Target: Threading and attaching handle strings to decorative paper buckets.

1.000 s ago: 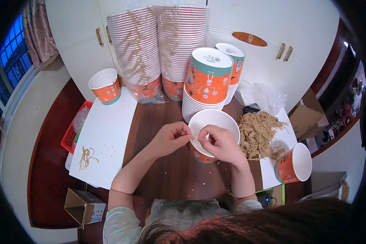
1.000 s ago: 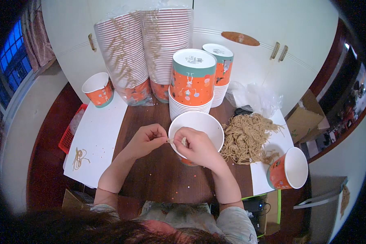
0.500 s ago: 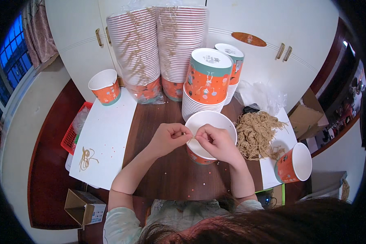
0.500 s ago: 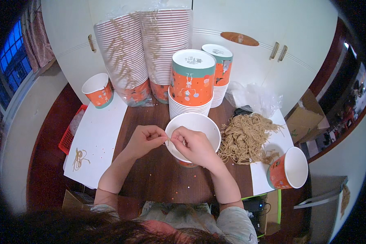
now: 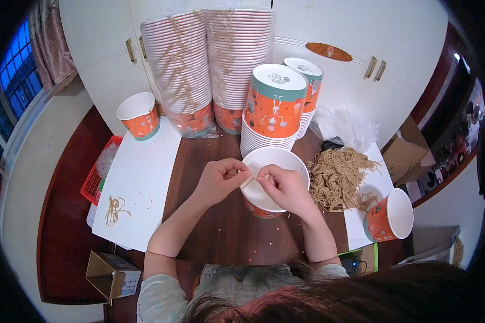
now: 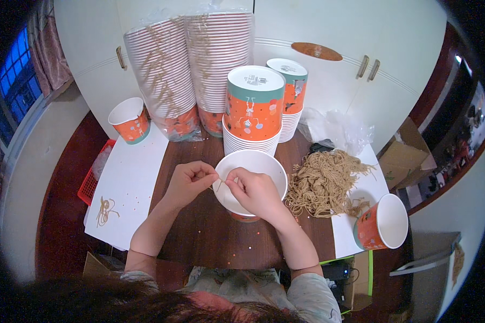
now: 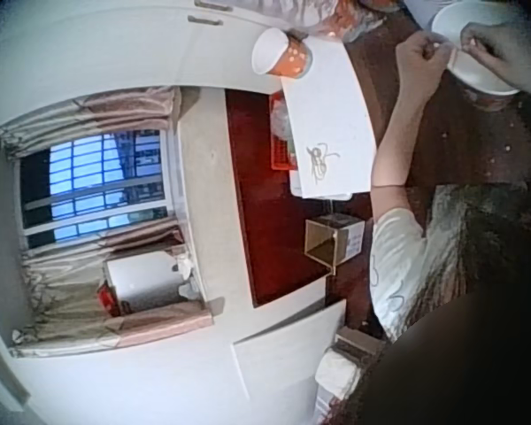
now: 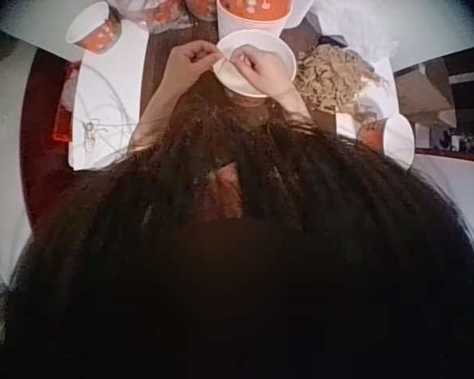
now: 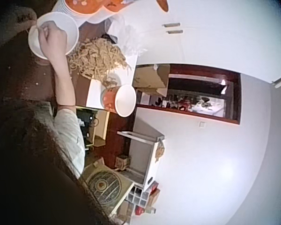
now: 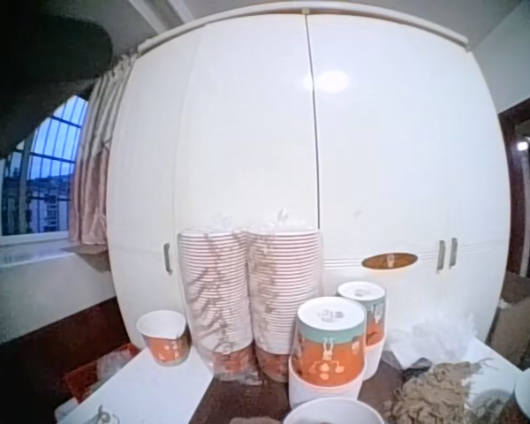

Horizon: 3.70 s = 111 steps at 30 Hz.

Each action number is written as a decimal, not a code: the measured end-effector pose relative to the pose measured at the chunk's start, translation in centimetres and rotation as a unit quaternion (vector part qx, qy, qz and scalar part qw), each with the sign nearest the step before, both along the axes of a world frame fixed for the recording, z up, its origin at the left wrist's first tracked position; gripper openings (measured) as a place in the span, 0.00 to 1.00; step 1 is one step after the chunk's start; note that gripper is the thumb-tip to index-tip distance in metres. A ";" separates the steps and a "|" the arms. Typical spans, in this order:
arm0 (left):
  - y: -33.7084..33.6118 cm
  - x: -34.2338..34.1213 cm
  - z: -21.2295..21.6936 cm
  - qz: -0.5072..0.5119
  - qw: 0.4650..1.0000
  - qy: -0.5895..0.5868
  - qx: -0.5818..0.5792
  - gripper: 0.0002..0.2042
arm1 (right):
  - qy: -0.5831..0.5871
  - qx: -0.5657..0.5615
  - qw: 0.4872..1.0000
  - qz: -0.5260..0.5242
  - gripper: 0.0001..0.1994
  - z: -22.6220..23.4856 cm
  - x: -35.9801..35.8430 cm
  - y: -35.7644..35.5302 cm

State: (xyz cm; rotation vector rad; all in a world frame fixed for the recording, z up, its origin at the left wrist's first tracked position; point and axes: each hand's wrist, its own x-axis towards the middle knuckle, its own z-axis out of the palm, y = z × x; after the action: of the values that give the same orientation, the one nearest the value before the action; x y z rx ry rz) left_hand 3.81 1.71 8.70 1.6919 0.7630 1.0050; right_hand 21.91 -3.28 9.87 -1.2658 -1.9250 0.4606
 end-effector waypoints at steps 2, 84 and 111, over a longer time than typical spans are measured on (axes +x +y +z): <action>0.1 0.0 -0.3 0.008 1.000 -0.004 0.012 0.03 | -0.006 0.008 1.000 -0.005 0.06 0.0 -0.1 0.0; -0.1 -3.4 -2.9 0.151 0.976 0.142 0.070 0.11 | -0.147 -0.297 0.810 0.485 0.09 -7.4 3.1 -12.2; -1.6 3.8 -11.3 0.108 0.983 0.109 0.098 0.11 | 0.749 -0.296 0.569 0.168 0.24 -6.1 0.5 -8.2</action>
State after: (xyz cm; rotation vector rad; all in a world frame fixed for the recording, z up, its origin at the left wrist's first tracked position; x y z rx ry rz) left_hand 7.60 0.11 -2.60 1.9427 1.0367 1.0831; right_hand 22.38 -11.48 3.79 -0.3099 -0.3955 1.7643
